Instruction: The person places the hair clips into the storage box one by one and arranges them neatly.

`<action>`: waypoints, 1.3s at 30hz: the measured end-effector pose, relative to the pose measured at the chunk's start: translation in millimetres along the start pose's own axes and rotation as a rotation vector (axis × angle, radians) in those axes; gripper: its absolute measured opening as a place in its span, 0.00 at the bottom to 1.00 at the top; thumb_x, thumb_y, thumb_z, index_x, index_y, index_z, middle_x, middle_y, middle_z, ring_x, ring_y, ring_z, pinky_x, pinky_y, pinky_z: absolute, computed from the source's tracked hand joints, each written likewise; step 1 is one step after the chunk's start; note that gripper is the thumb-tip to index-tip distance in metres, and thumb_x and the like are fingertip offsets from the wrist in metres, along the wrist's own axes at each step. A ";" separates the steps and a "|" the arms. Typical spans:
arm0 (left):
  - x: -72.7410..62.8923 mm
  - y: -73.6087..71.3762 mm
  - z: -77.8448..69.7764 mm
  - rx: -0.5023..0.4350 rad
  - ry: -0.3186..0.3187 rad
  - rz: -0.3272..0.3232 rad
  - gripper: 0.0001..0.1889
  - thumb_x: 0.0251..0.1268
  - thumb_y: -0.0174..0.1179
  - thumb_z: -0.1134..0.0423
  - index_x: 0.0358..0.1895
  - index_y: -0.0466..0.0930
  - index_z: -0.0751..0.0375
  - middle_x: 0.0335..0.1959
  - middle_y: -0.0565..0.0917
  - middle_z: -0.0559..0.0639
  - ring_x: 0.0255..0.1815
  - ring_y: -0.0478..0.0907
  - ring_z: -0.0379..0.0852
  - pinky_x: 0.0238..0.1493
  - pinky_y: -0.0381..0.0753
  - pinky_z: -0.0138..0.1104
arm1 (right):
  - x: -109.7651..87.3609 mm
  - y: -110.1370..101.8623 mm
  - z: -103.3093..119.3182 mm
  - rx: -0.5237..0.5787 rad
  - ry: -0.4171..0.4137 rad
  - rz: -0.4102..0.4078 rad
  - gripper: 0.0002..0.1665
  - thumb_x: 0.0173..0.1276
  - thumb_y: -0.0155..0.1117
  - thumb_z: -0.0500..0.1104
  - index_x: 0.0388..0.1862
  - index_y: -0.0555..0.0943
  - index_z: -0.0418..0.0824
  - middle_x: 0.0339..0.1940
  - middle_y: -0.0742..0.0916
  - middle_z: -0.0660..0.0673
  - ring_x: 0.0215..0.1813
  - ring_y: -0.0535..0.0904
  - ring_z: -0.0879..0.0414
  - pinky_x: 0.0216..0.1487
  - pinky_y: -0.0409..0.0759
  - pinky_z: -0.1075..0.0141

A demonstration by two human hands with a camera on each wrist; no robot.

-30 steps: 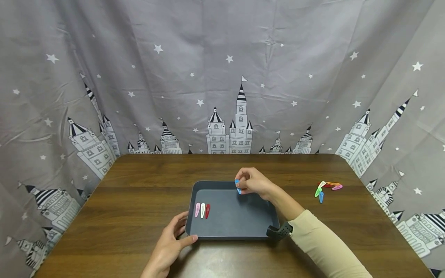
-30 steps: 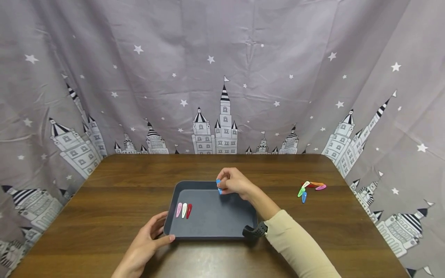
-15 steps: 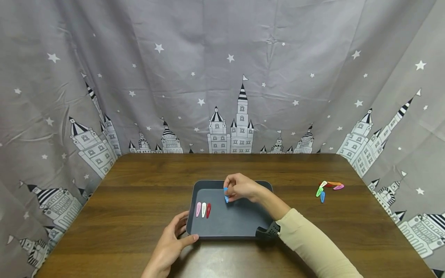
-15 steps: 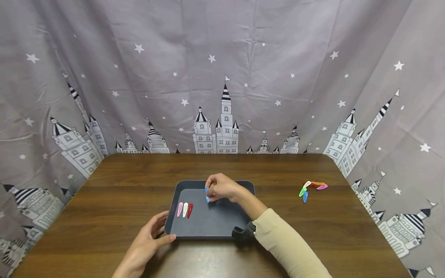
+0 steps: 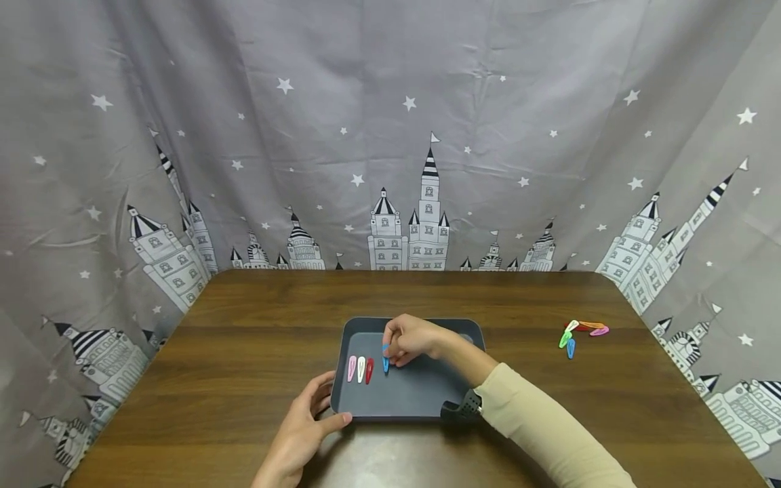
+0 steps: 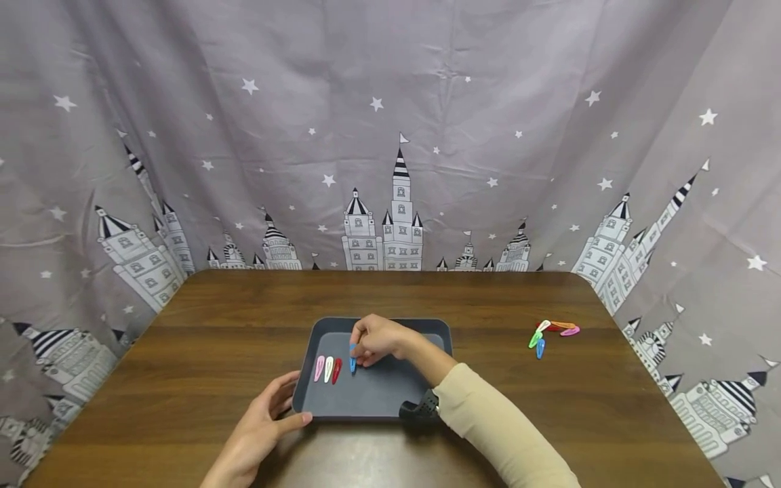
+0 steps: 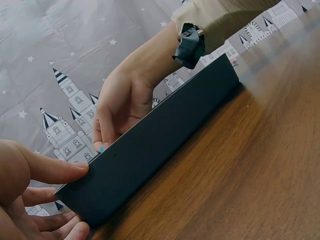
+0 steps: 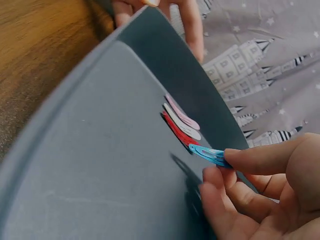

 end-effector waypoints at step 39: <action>-1.5 1.0 -1.9 0.008 0.002 -0.002 0.40 0.58 0.71 0.76 0.75 0.66 0.65 0.70 0.73 0.68 0.69 0.70 0.66 0.62 0.72 0.54 | -0.8 14.7 13.1 -0.529 -0.066 -0.012 0.12 0.59 0.81 0.35 0.28 0.83 0.43 0.19 0.84 0.52 0.23 0.75 0.61 0.26 0.71 0.69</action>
Point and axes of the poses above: each hand's wrist, its own x-axis towards the middle knuckle, its own y-axis out of the palm, z = x × y, the point moved 5 cm from there along x, towards the middle knuckle
